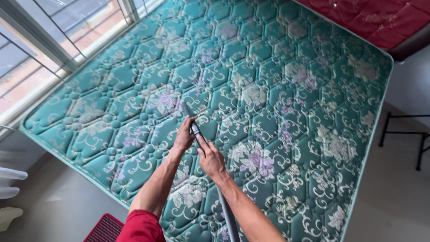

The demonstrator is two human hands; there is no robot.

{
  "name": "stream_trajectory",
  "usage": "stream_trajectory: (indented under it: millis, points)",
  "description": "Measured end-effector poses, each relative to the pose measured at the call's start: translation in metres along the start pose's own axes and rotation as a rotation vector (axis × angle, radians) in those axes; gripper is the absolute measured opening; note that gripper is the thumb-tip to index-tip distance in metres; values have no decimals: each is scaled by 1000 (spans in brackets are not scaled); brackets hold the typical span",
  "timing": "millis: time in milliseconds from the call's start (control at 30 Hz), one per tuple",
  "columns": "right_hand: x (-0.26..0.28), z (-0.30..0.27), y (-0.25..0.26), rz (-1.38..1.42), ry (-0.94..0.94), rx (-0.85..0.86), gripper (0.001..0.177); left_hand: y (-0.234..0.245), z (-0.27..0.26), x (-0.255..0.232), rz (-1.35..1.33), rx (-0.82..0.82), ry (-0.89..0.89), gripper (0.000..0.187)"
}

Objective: The person cleans a mattress by vacuuming its surface with a vacuum cleaner attachment.

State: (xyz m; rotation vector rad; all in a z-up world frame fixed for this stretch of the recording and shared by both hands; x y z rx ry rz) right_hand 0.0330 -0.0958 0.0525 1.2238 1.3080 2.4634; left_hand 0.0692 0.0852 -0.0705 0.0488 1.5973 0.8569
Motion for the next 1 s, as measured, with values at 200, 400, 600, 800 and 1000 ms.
stream_trajectory:
  millis: [200,400,600,800,1000]
  points:
    - [-17,-17,16,-13,-95,62,54,-14,-8,-14,16,13,-27,56]
    - [-23,-51,53,-92,-43,-16,55,-37,-38,-48,36,87,-79,58]
    - [-20,-113,98,-69,-142,17,55,-76,-91,-91,9,139,-115,50]
    - [-26,-186,154,-55,-195,-97,53,-130,-149,-137,-8,211,-218,57]
    - [-44,-262,204,-91,-310,-142,51,-192,-202,-183,-14,353,-266,53]
Point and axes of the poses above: each hand's wrist, its own z-axis towards the middle knuckle, its own y-axis out of the back of the hand, x = y × z, the point moved 3 cm from there along z, towards the middle knuckle, and after that the axes turned 11 degrees about y, right-handed, at the moved point
